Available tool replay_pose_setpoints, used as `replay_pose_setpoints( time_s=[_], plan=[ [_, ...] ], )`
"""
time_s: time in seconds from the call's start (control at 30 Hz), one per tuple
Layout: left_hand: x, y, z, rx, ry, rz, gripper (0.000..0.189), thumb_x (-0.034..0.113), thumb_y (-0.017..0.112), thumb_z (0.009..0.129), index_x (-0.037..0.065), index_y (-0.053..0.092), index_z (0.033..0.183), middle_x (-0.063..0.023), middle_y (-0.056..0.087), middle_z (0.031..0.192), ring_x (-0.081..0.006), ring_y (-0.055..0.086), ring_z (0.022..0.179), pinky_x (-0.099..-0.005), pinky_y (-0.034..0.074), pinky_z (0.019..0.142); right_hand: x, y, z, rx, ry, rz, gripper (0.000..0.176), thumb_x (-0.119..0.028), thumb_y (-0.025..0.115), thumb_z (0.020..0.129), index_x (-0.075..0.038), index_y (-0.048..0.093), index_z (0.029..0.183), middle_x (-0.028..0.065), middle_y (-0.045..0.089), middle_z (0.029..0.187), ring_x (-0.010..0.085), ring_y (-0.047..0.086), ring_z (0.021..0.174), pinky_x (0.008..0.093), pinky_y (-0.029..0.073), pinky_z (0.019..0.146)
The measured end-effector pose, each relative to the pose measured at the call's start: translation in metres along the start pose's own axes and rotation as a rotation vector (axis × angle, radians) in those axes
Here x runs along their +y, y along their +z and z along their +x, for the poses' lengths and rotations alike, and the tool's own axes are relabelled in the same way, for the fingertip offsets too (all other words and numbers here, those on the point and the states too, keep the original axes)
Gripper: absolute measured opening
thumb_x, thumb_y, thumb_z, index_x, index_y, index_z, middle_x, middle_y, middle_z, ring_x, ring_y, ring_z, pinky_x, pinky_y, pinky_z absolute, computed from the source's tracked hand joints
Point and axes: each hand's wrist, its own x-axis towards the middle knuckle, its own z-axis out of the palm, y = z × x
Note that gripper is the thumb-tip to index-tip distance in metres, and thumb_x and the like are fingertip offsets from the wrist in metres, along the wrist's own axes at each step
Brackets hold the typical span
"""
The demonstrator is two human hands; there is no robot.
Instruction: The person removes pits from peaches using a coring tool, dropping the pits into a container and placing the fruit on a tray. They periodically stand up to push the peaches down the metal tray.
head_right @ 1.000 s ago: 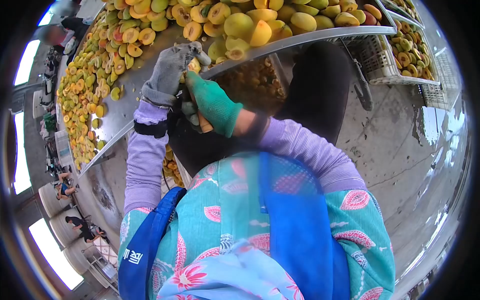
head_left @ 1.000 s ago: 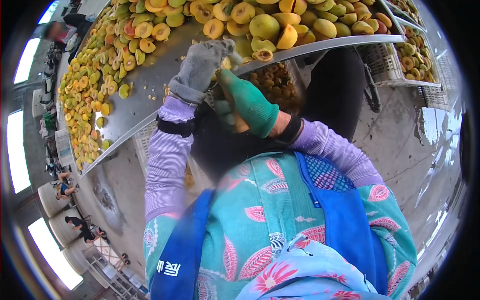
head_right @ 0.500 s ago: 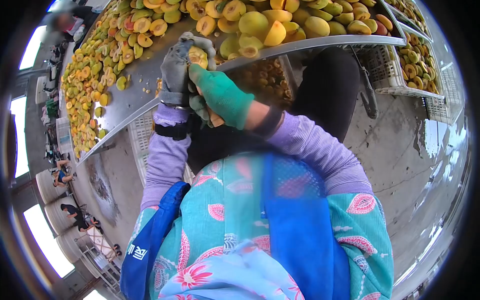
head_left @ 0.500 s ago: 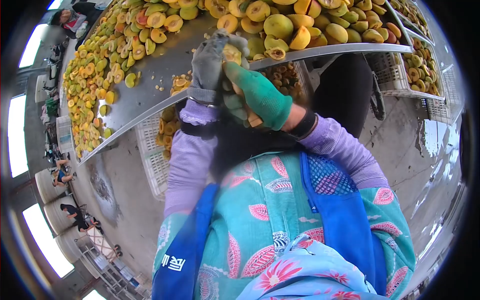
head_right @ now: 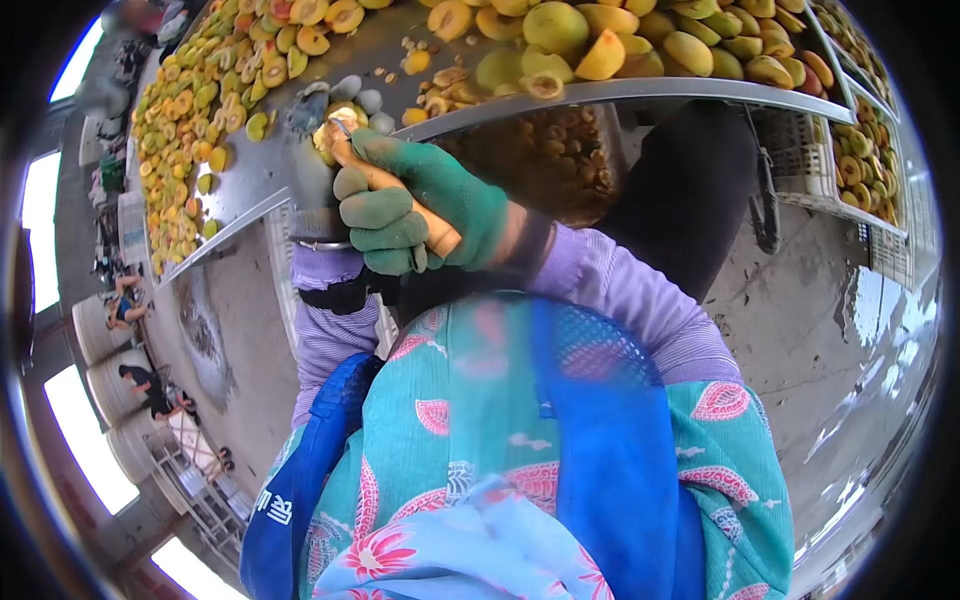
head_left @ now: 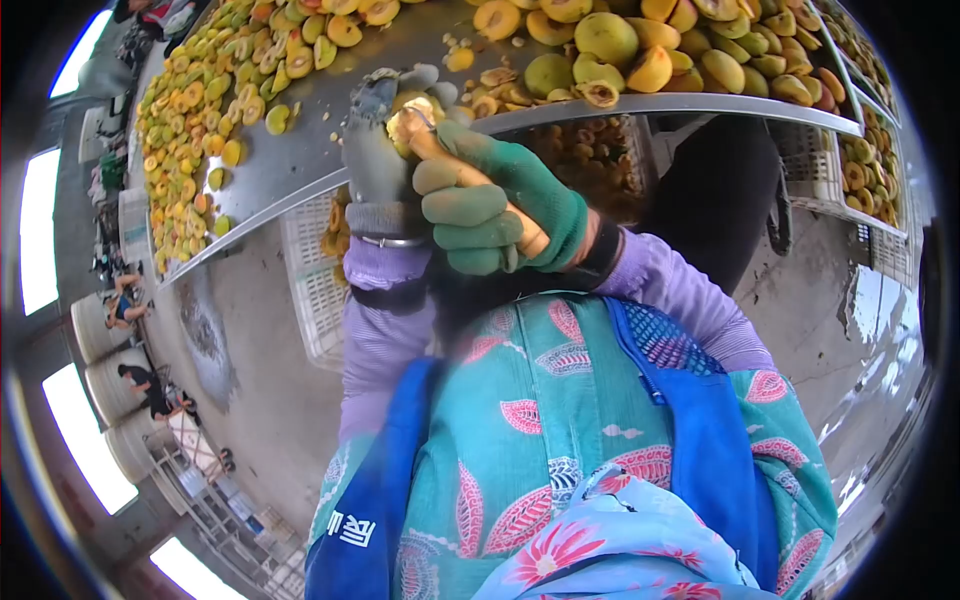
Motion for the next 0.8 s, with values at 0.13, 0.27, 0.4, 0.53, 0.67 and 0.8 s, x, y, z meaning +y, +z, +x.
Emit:
replay_pose_setpoints(
  time_s=[0.13,0.27,0.4,0.53,0.67,0.8],
  plan=[
    [0.04,-0.043,-0.045,0.325,-0.112,0.484,0.027,0.023,0.052,0.093,0.004,0.062,0.108,-0.0119,0.067,0.104,-0.025,0.066,0.088,-0.0384,0.052,0.079,-0.008,0.014,-0.034,0.08,-0.011,-0.01,0.043,-0.05,0.03,0.101,-0.013,0.048,0.088,-0.0073,0.039,0.054,0.0071,0.036,0.04,0.023,0.028,0.041],
    [0.037,-0.095,-0.003,0.073,-0.023,1.7,0.028,0.024,0.057,0.089,0.007,0.062,0.111,-0.0149,0.066,0.105,-0.0315,0.065,0.088,-0.0391,0.052,0.08,-0.038,-0.008,-0.063,0.678,-0.133,-0.064,0.039,-0.048,0.04,0.099,-0.011,0.051,0.09,-0.0046,0.045,0.057,0.0083,0.041,0.042,0.0219,0.035,0.041],
    [0.025,0.015,0.087,-0.162,0.535,1.341,0.037,0.027,0.059,0.084,0.003,0.062,0.112,-0.0187,0.06,0.119,-0.0364,0.056,0.11,-0.0396,0.044,0.093,-0.033,0.016,-0.059,0.809,-0.247,-0.242,0.036,-0.047,0.048,0.096,-0.011,0.052,0.092,-0.0025,0.048,0.06,0.0094,0.046,0.046,0.0216,0.038,0.041],
    [-0.039,0.076,0.156,-0.433,0.367,1.522,0.037,0.022,0.064,0.082,0.002,0.061,0.112,-0.019,0.062,0.115,-0.0361,0.058,0.106,-0.0396,0.046,0.093,-0.032,0.031,-0.059,1.085,-0.458,-0.547,0.034,-0.046,0.048,0.095,-0.014,0.052,0.083,-0.0022,0.046,0.058,0.0105,0.044,0.047,0.0256,0.037,0.043],
    [-0.02,0.067,0.138,-0.463,-0.064,1.052,0.039,0.013,0.069,0.076,0.0,0.062,0.112,-0.014,0.066,0.109,-0.0254,0.064,0.097,-0.0333,0.051,0.083,-0.054,0.0,-0.063,1.219,-0.626,-1.307,0.04,-0.044,0.051,0.094,-0.005,0.054,0.085,0.0118,0.054,0.063,0.0226,0.053,0.055,0.0379,0.044,0.055],
    [0.006,0.056,0.068,-0.378,0.248,0.744,0.03,0.017,0.063,0.086,0.001,0.062,0.112,-0.0057,0.066,0.098,-0.0145,0.064,0.084,-0.0255,0.052,0.07,-0.068,-0.003,-0.041,1.196,-0.533,-1.879,0.043,-0.041,0.048,0.096,0.001,0.054,0.091,0.0231,0.06,0.073,0.0389,0.06,0.07,0.0454,0.046,0.064]
  ],
)
